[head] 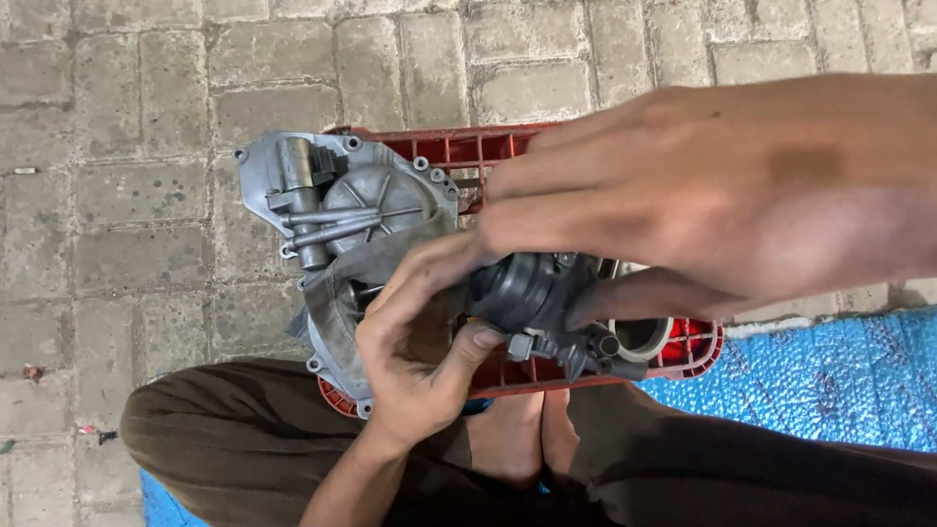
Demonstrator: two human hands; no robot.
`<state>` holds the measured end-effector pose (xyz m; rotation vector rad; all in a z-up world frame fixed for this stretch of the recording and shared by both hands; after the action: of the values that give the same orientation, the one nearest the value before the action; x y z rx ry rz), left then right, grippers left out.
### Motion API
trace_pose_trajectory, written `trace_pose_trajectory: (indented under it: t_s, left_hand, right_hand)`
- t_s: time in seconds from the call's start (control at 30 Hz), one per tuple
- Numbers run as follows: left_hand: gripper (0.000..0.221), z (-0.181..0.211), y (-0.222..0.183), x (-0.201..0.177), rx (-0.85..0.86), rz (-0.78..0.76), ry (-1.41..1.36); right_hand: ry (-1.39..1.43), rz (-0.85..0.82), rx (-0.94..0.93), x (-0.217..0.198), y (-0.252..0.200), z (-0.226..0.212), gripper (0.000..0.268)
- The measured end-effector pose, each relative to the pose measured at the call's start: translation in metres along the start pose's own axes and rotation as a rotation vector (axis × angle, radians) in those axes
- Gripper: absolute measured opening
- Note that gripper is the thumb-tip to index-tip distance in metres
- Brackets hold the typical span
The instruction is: Cleaning the cooling fins and surfaces of a motorcycle cylinder head using a small cleaning pad.
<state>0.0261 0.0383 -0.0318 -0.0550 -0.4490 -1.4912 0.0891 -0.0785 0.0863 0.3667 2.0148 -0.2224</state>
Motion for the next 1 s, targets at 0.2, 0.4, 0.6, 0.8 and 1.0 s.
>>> trace_pose_trajectory:
  t_s: [0.2,0.4,0.6,0.8,1.0]
  left_hand:
    - [0.041,-0.002,-0.001,-0.004,0.017,0.020,0.027]
    - [0.043,-0.006,-0.002,-0.001,0.036,0.003,0.005]
    - [0.041,-0.005,-0.002,-0.004,0.025,0.030,0.029]
    - [0.037,-0.005,-0.008,-0.005,-0.010,0.039,-0.029]
    - [0.035,-0.005,-0.004,-0.011,0.022,0.065,0.006]
  right_hand:
    - [-0.173,-0.182,0.139,0.023,0.005,0.017,0.056]
    - [-0.071,-0.081,0.129,0.017,0.004,0.014,0.054]
    - [-0.064,-0.278,0.326,0.015,0.005,0.019,0.070]
    - [-0.118,-0.113,-0.057,0.013,0.020,-0.009,0.058]
    - [-0.109,-0.096,-0.028,0.011,0.029,-0.011,0.067]
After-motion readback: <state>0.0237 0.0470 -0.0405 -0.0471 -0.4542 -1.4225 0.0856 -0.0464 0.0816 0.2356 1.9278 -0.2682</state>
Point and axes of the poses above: each hand's wrist, its own y-axis towards the middle knuckle, its own x-axis out of the palm, z = x × y, the point moved 7 cm from there along y, towards the middle knuckle, and after that the axes turned 12 degrees about z, right-handed, at the moved point
